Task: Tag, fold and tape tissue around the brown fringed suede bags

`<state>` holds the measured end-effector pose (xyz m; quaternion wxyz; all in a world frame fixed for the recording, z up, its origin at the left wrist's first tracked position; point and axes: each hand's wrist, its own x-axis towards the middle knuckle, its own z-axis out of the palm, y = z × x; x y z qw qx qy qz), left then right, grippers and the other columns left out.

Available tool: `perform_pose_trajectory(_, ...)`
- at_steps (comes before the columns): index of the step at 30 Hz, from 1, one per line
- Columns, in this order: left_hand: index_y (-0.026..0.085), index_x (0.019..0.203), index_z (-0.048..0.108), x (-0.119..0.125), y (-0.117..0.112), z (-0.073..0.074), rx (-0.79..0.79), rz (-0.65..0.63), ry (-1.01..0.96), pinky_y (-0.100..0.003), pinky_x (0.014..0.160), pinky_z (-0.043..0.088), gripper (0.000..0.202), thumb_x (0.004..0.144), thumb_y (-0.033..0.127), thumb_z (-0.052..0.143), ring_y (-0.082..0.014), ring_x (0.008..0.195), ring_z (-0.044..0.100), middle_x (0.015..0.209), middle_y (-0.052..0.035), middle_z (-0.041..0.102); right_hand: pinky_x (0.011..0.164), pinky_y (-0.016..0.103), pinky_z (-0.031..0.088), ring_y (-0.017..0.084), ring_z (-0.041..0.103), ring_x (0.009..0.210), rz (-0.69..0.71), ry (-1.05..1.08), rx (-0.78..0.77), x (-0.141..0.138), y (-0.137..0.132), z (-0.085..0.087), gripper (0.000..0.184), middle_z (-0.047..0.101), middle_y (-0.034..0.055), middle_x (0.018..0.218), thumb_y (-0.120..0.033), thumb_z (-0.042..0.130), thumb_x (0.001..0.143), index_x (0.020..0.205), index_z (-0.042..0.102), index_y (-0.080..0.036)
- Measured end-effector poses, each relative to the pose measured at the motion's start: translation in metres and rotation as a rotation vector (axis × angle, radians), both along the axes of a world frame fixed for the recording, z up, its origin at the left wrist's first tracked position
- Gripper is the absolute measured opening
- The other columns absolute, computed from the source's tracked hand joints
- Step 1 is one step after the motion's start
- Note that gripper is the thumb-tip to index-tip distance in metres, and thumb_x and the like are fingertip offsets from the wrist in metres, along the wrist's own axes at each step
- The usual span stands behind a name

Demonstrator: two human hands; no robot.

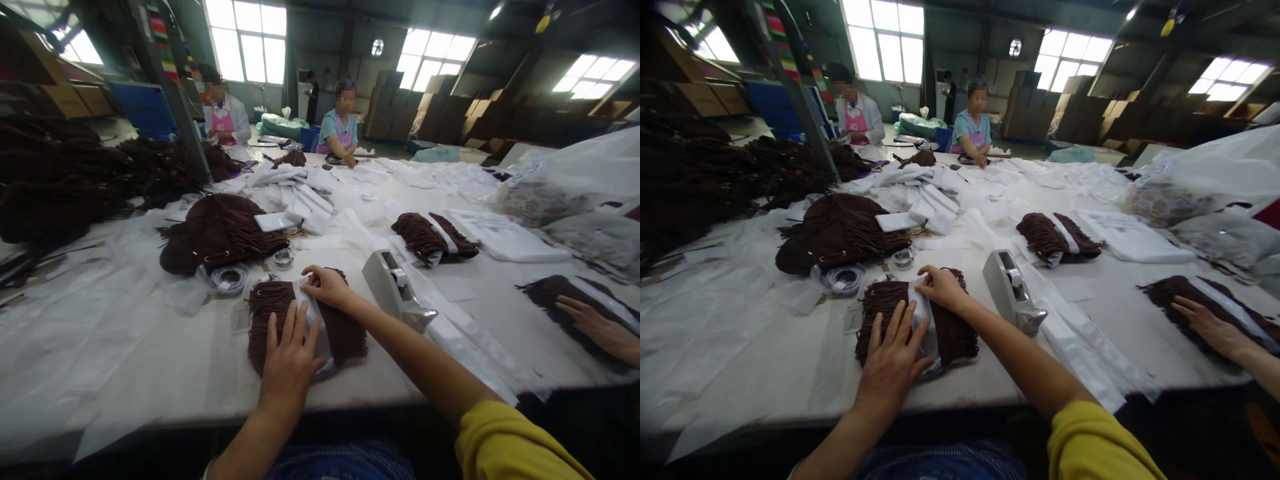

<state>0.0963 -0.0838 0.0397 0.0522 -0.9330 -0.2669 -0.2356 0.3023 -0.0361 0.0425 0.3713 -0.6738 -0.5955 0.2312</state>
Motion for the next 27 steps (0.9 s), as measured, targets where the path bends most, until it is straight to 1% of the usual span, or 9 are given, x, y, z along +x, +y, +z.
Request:
perform_pose_trajectory(2, 0.018, 0.135, 0.056, 0.003, 0.009, 0.000, -0.015, -0.021, 0.096, -0.064, 0.113, 0.025, 0.063, 0.080, 0.044, 0.073, -0.0373, 0.140, 0.040, 0.149, -0.0192, 0.047, 0.066, 0.024, 0.045, 0.011, 0.060, 0.064, -0.012, -0.017, -0.012, -0.001, 0.004, 0.001, 0.025, 0.066, -0.0028, 0.072, -0.022, 0.072, 0.080, 0.104, 0.066, -0.018)
perform_pose_trajectory(4, 0.016, 0.136, 0.055, 0.005, 0.016, -0.001, -0.060, -0.058, 0.193, -0.061, 0.114, 0.028, 0.067, 0.080, 0.047, 0.073, -0.0354, 0.138, 0.044, 0.147, -0.0213, 0.048, 0.068, 0.024, 0.046, 0.011, 0.060, 0.064, -0.013, -0.033, -0.023, -0.002, 0.006, 0.004, 0.024, 0.068, -0.0018, 0.075, -0.019, 0.071, 0.079, 0.103, 0.067, -0.018)
perform_pose_trajectory(8, 0.012, 0.138, 0.054, 0.005, 0.022, -0.003, -0.123, -0.080, 0.262, -0.056, 0.113, 0.034, 0.072, 0.077, 0.044, 0.076, -0.0349, 0.135, 0.048, 0.147, -0.0233, 0.047, 0.072, 0.026, 0.051, 0.012, 0.063, 0.072, -0.024, -0.065, 0.088, 0.005, -0.015, 0.024, 0.033, 0.071, 0.0038, 0.100, -0.018, 0.067, 0.081, 0.114, 0.065, -0.020)
perform_pose_trajectory(10, 0.013, 0.139, 0.052, 0.004, 0.023, -0.004, -0.130, -0.085, 0.253, -0.055, 0.112, 0.037, 0.072, 0.077, 0.040, 0.076, -0.0351, 0.135, 0.047, 0.147, -0.0224, 0.046, 0.077, 0.028, 0.053, 0.015, 0.066, 0.085, -0.105, -0.115, 0.225, 0.020, -0.046, 0.039, 0.036, 0.069, 0.0062, 0.112, -0.023, 0.063, 0.086, 0.122, 0.062, -0.022)
perform_pose_trajectory(13, 0.013, 0.142, 0.050, 0.002, 0.024, -0.007, -0.117, -0.105, 0.235, -0.053, 0.109, 0.040, 0.072, 0.079, 0.037, 0.075, -0.0352, 0.136, 0.047, 0.149, -0.0218, 0.044, 0.098, 0.040, 0.049, 0.023, 0.061, 0.114, -0.384, -0.327, 0.354, 0.057, -0.110, 0.057, 0.033, 0.066, 0.0087, 0.124, -0.030, 0.061, 0.088, 0.120, 0.064, -0.023)
perform_pose_trajectory(17, 0.012, 0.143, 0.048, 0.001, 0.027, -0.015, -0.099, -0.116, 0.204, -0.053, 0.107, 0.042, 0.072, 0.080, 0.036, 0.074, -0.0356, 0.136, 0.046, 0.149, -0.0218, 0.044, 0.109, 0.048, 0.039, 0.030, 0.057, 0.122, -0.696, -0.471, 0.126, 0.101, -0.188, 0.056, 0.029, 0.066, 0.0127, 0.124, -0.041, 0.062, 0.085, 0.101, 0.073, -0.019)
perform_pose_trajectory(21, 0.012, 0.143, 0.047, 0.000, 0.030, -0.021, -0.105, -0.146, 0.178, -0.054, 0.106, 0.043, 0.069, 0.083, 0.038, 0.069, -0.0363, 0.136, 0.046, 0.149, -0.0223, 0.044, 0.111, 0.045, 0.036, 0.029, 0.057, 0.124, -0.705, -0.185, -0.105, 0.113, -0.216, 0.039, 0.034, 0.065, 0.0109, 0.129, -0.050, 0.061, 0.085, 0.088, 0.078, -0.022)
perform_pose_trajectory(24, 0.011, 0.143, 0.047, 0.000, 0.031, -0.022, -0.114, -0.152, 0.168, -0.055, 0.106, 0.043, 0.068, 0.084, 0.038, 0.067, -0.0367, 0.135, 0.046, 0.149, -0.0223, 0.044, 0.110, 0.043, 0.036, 0.029, 0.056, 0.125, -0.700, 0.229, -0.082, 0.108, -0.209, 0.032, 0.038, 0.063, 0.0115, 0.133, -0.055, 0.067, 0.080, 0.086, 0.080, -0.020)
perform_pose_trajectory(27, 0.011, 0.143, 0.047, -0.001, 0.031, -0.022, -0.123, -0.153, 0.162, -0.055, 0.107, 0.042, 0.064, 0.087, 0.039, 0.064, -0.0361, 0.136, 0.046, 0.150, -0.0217, 0.044, 0.109, 0.043, 0.036, 0.031, 0.055, 0.125, -0.733, 0.535, 0.008, 0.102, -0.201, 0.034, 0.040, 0.060, 0.0136, 0.137, -0.053, 0.080, 0.066, 0.083, 0.080, -0.017)
